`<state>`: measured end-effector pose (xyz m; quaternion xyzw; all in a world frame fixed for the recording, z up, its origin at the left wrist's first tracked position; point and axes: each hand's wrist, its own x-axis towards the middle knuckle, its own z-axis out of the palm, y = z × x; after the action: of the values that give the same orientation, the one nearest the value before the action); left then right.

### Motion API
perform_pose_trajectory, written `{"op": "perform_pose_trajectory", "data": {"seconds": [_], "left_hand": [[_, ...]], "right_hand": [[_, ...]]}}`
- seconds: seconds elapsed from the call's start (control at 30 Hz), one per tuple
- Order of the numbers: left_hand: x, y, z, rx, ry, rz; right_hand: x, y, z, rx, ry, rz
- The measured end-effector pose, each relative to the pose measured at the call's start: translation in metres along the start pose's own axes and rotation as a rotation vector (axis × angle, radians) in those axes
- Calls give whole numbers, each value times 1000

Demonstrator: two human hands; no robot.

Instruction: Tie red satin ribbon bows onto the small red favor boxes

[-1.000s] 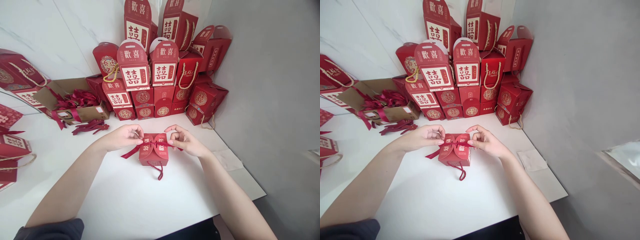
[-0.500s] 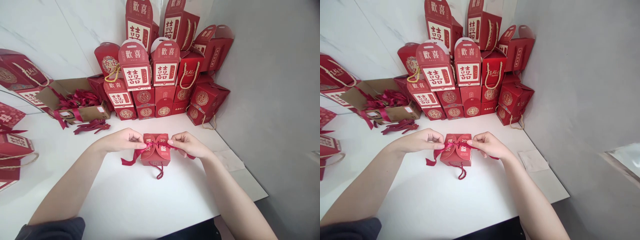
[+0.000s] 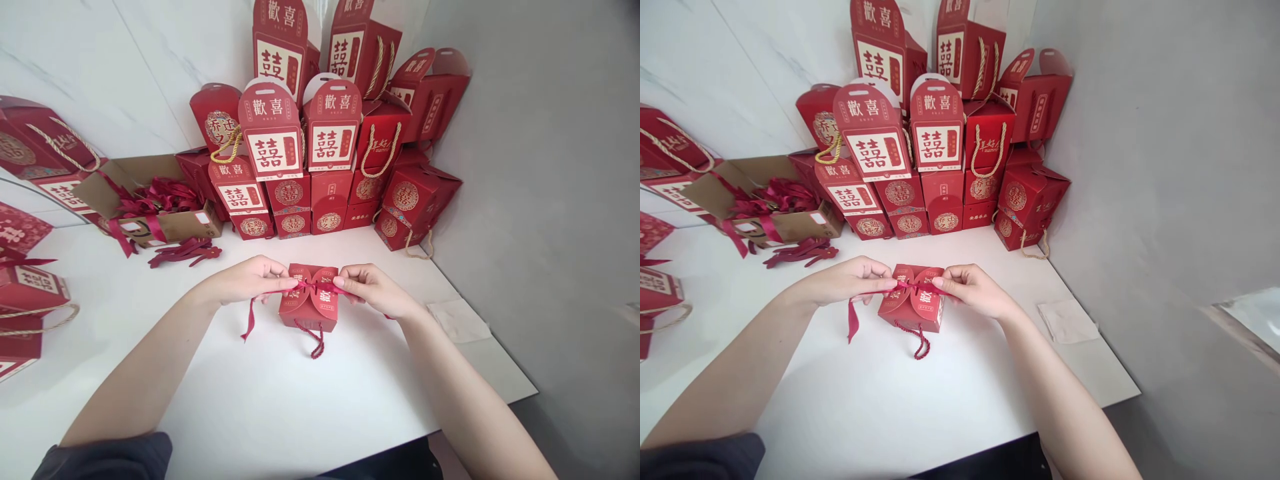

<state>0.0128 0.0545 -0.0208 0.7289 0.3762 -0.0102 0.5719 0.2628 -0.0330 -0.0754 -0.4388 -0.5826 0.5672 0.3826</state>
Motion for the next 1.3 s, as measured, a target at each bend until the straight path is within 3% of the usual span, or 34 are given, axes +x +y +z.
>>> {"op": "perform_pose_trajectory", "data": {"seconds": [0.23,0.63,0.83,1.0,1.07,1.23,1.3], "left_hand": [[6,-10,-13,31,-49,-46],[15,-35,-30,-81,-391,-32],[13,-32,-32,-142,-354,-18],[10,-21,-23,-110,-275,7],[10,-19,-20,-101,-254,17],[13,-20,-14,-107,-251,63],[14,-22,-14,-124,-261,73]], "right_hand": [[0,3,-2,-63,-49,-32],[3,11,-15,-51,-96,35],[-2,5,-15,-52,-20,4],[-2,1,-4,-103,-28,-26],[-1,1,3,-148,33,-9],[-1,-2,24,-464,340,105],[-2,-4,30,-526,370,131]]}}
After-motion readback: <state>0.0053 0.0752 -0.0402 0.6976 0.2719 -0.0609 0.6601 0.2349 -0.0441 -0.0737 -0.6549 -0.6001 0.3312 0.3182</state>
